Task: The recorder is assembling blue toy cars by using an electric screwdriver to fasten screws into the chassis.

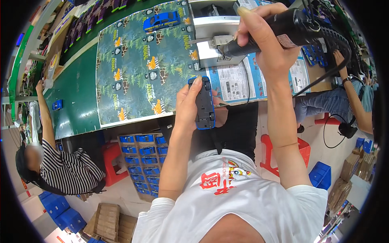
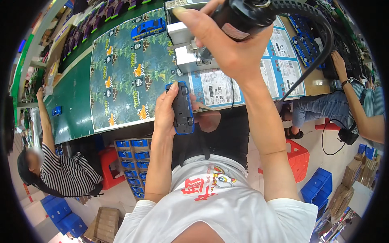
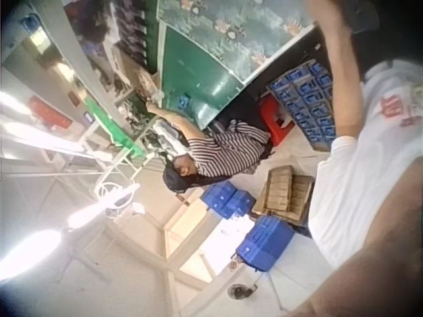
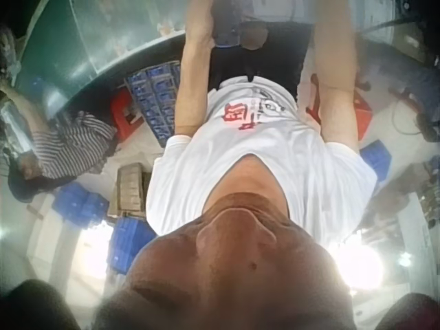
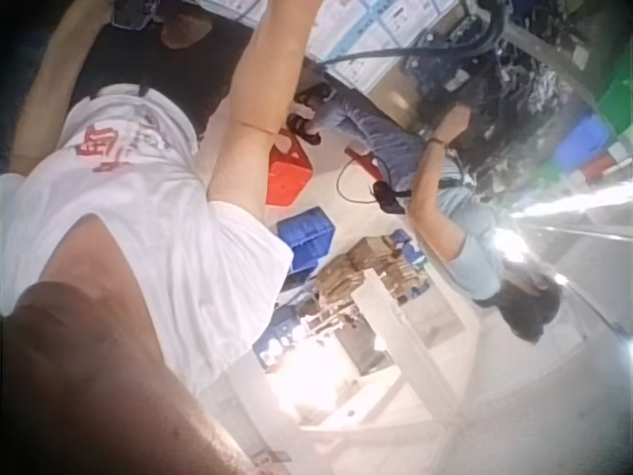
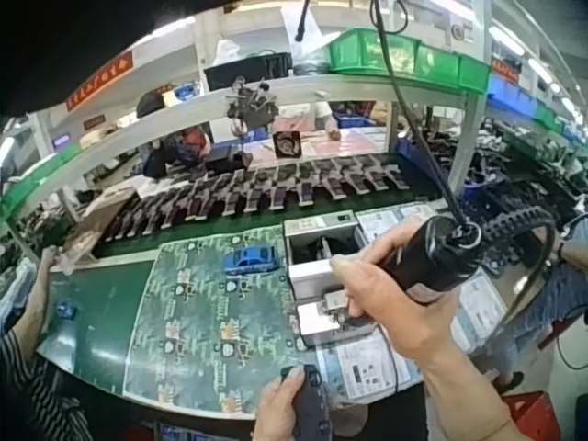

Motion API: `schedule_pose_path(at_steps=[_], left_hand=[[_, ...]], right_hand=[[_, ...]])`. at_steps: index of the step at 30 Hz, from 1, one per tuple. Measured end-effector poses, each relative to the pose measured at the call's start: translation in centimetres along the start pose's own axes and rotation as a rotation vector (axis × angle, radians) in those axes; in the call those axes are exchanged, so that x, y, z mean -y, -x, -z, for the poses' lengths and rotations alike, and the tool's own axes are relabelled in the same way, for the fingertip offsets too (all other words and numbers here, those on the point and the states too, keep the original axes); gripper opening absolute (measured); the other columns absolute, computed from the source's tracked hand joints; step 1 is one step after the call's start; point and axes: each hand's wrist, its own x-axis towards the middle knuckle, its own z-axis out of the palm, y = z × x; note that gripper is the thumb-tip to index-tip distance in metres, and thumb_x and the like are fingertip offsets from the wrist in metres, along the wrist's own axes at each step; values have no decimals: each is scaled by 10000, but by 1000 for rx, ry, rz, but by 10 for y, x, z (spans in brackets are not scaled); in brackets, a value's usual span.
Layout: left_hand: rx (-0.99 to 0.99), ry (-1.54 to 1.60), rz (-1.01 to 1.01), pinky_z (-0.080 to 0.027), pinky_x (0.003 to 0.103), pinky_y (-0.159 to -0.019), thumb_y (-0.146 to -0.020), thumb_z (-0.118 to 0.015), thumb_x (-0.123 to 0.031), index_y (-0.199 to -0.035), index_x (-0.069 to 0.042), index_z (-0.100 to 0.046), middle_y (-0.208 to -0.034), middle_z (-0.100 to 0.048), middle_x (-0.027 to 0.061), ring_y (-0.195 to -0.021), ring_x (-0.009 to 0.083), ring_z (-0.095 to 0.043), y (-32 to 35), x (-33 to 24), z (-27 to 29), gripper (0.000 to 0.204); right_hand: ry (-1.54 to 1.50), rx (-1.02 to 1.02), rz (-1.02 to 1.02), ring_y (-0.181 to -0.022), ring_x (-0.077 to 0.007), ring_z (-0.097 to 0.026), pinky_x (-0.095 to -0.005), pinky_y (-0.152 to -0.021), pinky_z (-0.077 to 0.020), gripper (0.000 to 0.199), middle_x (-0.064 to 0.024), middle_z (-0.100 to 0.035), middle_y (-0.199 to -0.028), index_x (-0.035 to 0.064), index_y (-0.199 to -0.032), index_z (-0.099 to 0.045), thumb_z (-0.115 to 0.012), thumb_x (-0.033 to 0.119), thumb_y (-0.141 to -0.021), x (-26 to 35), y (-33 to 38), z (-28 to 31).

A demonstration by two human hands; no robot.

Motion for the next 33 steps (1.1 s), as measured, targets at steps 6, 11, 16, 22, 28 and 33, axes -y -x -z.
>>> schedule_pose_path(at_steps=[6, 11, 16, 22, 28, 33], left_hand=[[73, -52, -33, -586, 311, -524, -989, -578, -434, -936, 0, -643, -800, -703, 148, -613, 197, -686, 0, 0, 0, 442], [53, -34, -90, -586, 307, -527, -999, -591, -364, -951, 0, -645, -826, -711, 147, -628, 193, -695, 1, 4, -4, 371], [82, 25, -63, -583, 300, -541, -1005, -595, -310, -1013, -9, -633, -869, -710, 135, -651, 177, -693, 0, 3, 0, 303], [87, -74, -147, -625, 336, -559, -995, -620, -232, -1129, -24, -587, -927, -676, 99, -711, 137, -673, 1, 8, -7, 250], [156, -29, -205, -626, 332, -579, -986, -626, -195, -1230, -19, -510, -982, -620, 86, -779, 151, -666, 6, 13, -5, 322], [154, -65, -185, -621, 326, -589, -979, -628, -172, -1237, -15, -513, -965, -617, 81, -753, 139, -651, 3, 14, -3, 323]], right_hand=[[43, 712, 673, -591, -95, -588, -245, -529, -449, 235, -39, -637, -739, 40, -850, -636, -851, 119, -795, -50, -52, 21], [497, 322, -66, -483, -77, -535, -236, -460, -400, 196, -9, -607, -596, 26, -777, -662, -808, 139, -840, 3, -20, 4], [483, 307, -71, -409, -94, -510, -240, -412, -376, 209, -21, -577, -541, 6, -729, -682, -748, 139, -877, -4, -25, 0], [109, 311, -83, -471, -167, -527, -329, -536, -489, 147, -83, -568, -618, -29, -898, -620, -637, 117, -904, 20, 7, 23], [179, 347, -81, -532, -144, -479, -335, -586, -466, 179, -76, -519, -668, 37, -918, -534, -534, 214, -940, 9, 33, 30], [165, 266, -122, -529, -152, -481, -342, -589, -470, 157, -78, -520, -666, 43, -908, -525, -528, 197, -940, 1, 40, 29]])
